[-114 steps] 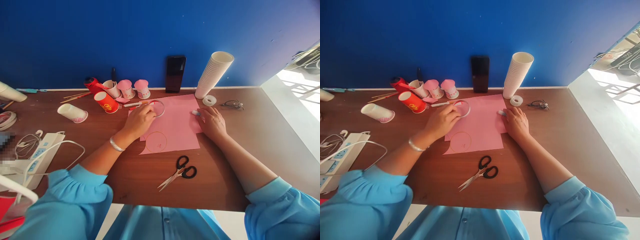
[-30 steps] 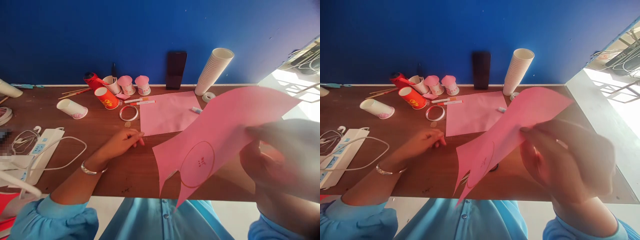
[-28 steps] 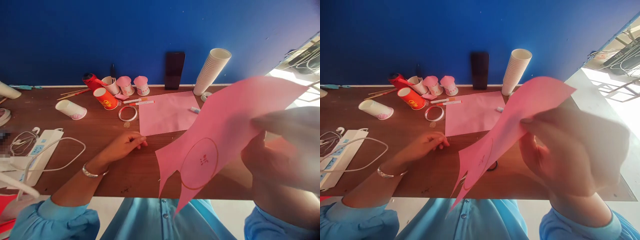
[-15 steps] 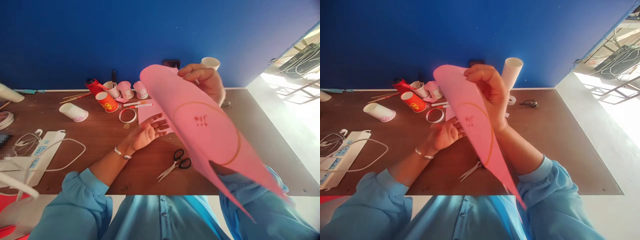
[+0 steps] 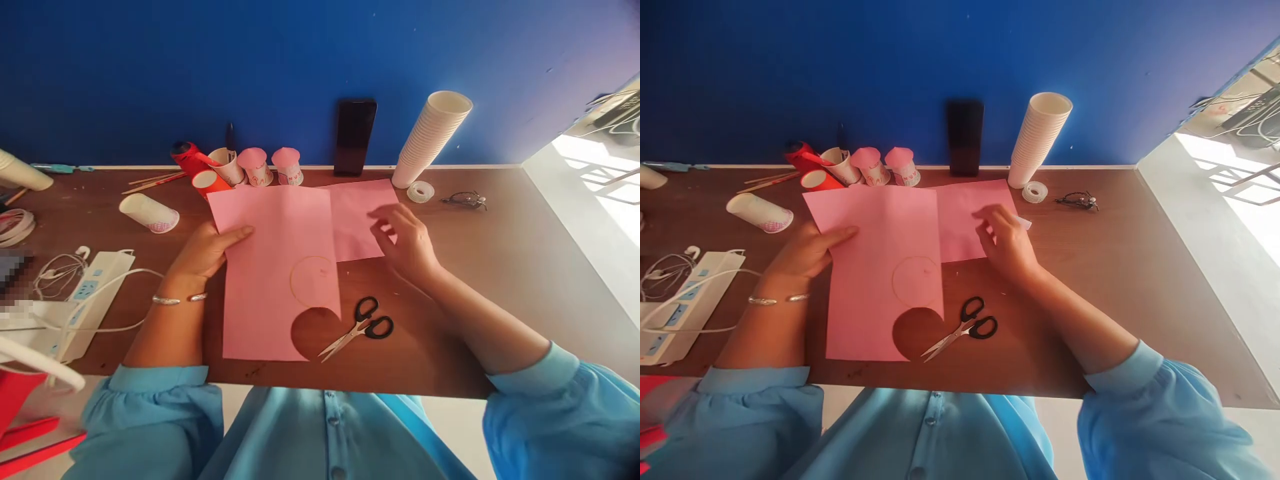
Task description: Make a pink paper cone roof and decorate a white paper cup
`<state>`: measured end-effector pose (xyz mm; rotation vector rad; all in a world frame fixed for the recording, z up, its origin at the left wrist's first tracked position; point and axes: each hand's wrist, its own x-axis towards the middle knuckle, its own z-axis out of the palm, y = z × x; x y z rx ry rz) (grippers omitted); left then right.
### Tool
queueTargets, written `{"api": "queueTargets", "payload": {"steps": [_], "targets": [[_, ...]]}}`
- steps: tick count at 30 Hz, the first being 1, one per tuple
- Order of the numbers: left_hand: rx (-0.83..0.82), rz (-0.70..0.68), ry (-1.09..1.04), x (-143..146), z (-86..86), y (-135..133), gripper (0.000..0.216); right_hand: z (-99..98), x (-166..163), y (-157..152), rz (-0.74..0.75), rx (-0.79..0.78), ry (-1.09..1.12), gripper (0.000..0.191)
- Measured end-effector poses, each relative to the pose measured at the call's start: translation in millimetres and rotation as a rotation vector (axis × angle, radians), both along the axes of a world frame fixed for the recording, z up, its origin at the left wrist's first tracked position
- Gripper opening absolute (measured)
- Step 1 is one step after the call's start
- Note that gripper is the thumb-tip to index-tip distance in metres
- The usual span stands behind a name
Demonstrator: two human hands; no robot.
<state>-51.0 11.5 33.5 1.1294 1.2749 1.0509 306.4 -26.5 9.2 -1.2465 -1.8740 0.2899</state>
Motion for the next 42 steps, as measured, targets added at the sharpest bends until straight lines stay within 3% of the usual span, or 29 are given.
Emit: {"api": "queueTargets", "payload": {"steps": [3, 5, 9, 13, 17, 26, 32, 37, 42], "targets": [[0.051, 0.028, 0.217, -19.6, -6.5, 7.0, 0.062, -13.1, -1.8, -37.3, 0.17, -0.056, -0.224, 0.022], [0.056, 0.069, 0.295, -25.5, -11.6, 11.4, 0.062, -14.3, -8.3, -63.1, 0.394, -0.059, -0.329, 0.02], [0.069, 0.085, 0.347, -26.4, -20.2, 16.4, 0.061, -2.9, -19.7, -97.3, 0.512, -0.084, -0.473, 0.029], [0.098, 0.07, 0.292, -23.4, -24.0, 16.3, 0.057, 7.8, -17.1, -111.3, 0.515, 0.156, -0.64, 0.04], [0.133, 0.047, 0.185, -19.7, -22.7, 14.9, 0.048, 7.4, -11.2, -123.3, 0.458, 0.218, -0.72, 0.043], [0.111, 0.051, -0.058, -15.4, -16.0, 11.4, 0.04, 8.7, -0.2, -121.6, 0.37, 0.074, -0.805, 0.036], [0.068, 0.042, -0.102, -13.8, -20.7, 15.0, 0.039, 11.1, 1.1, -112.6, 0.389, 0.195, -0.905, 0.034], [0.045, 0.029, -0.096, -10.9, -23.0, 14.7, 0.036, 11.4, 0.8, -103.9, 0.426, 0.182, -0.948, 0.037], [0.087, 0.058, -0.122, -10.7, -25.1, 17.6, 0.041, 10.4, 14.8, -100.2, 0.493, 0.07, -0.682, 0.034]]}}
